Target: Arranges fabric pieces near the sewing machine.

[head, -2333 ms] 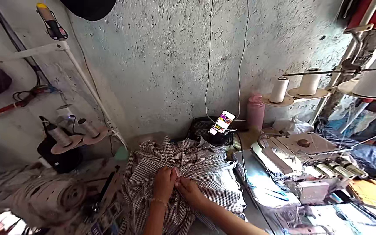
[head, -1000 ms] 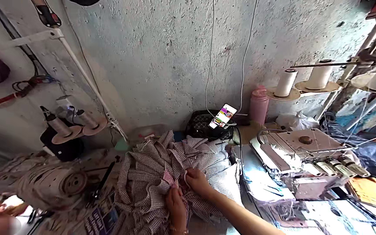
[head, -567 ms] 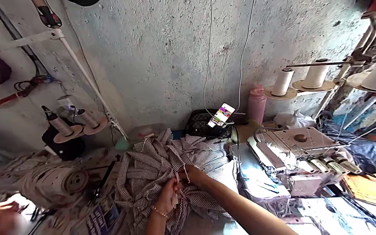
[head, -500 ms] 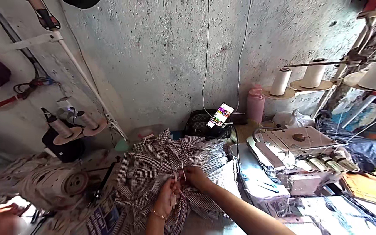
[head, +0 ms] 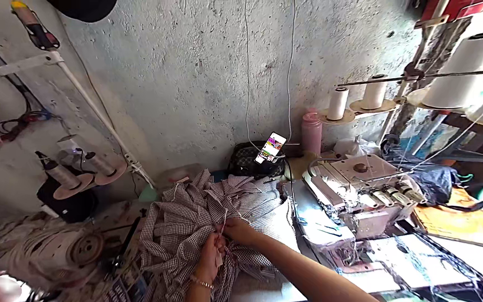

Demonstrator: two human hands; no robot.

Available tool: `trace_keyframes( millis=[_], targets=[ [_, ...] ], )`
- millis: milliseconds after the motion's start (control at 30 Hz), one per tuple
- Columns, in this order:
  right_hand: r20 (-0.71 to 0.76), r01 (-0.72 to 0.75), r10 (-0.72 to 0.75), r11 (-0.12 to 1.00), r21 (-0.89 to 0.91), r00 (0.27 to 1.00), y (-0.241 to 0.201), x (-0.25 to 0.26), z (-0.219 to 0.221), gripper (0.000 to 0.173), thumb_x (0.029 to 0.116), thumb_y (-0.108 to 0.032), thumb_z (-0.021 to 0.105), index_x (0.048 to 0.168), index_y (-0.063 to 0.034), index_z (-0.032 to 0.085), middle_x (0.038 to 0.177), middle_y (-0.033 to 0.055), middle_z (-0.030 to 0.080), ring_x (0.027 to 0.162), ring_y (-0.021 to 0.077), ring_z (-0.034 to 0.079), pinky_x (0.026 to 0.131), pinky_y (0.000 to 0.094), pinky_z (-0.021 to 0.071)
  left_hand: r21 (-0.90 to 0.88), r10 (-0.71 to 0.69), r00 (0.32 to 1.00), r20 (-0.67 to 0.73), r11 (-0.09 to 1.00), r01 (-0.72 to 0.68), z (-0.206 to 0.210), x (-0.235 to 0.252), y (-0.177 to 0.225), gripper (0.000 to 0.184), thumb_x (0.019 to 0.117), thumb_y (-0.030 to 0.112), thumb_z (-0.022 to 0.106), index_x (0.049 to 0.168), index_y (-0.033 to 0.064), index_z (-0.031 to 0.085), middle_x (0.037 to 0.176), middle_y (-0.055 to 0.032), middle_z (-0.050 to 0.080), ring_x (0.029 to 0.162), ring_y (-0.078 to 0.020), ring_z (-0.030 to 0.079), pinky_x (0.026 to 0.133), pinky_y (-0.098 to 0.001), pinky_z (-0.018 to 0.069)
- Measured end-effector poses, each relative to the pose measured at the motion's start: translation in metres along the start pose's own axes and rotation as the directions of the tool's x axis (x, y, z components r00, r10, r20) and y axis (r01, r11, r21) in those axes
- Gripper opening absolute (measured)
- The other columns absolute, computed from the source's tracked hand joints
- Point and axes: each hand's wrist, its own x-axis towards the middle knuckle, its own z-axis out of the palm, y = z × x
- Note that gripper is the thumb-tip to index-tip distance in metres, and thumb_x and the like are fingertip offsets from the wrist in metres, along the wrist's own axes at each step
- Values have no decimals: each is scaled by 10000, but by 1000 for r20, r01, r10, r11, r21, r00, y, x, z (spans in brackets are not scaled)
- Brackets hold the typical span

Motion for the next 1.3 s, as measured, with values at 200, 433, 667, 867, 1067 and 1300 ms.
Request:
trace_keyframes(
  millis=[200,433,667,867,1067,1300],
  targets=[
    [-156,-15,60,961,277,986,13,-6,-1,153,985,-116,665,963,34,649,798,49,644,685,92,604,688,290,530,-41,7,1000,0,999,-7,-3,2,-1,400,1103,156,235,805,142,501,538,86,431,438,0,413,430,-137,362],
    [-484,475,-386,877,69,785,8,-20,26,245,1035,-149,565,1089,73,652,981,132,707,903,136,679,860,320,555,650,379,913,148,659,-379,7,-6,7,409,1098,133,315,1228,-102,622,1117,-214,672,1080,-235,632,1000,-383,480],
    [-451,275,-101,899,340,887,-53,20,-5,249,1118,-119,366,1170,96,479,846,85,550,720,117,560,728,282,501,993,243,969,47,-119,-18,55,-26,71,453,1107,251,385,1488,21,474,1170,-257,695,1090,-437,681,929,-580,516],
    [-560,12,413,797,604,718,-41,89,-38,359,1112,-152,420,1358,104,473,1230,272,580,1099,317,591,957,455,482,986,152,986,64,-164,-39,51,-26,50,433,1122,293,351,1377,35,587,1153,-247,704,1101,-426,682,922,-578,522],
    [-633,-37,267,935,352,727,-16,91,-29,363,1115,-170,408,1338,103,492,1264,289,603,1205,350,593,1037,483,456,932,475,801,363,-180,-316,15,-41,0,307,1044,205,556,1031,-48,729,864,-220,730,845,-409,736,745,-546,577],
    [-622,49,306,873,486,721,-19,86,-25,406,1132,-211,352,1341,114,477,1268,298,586,1189,351,587,1025,482,462,374,684,720,113,642,-669,29,25,16,427,1067,153,325,740,56,582,667,19,609,687,-80,626,747,-269,545]
  ],
)
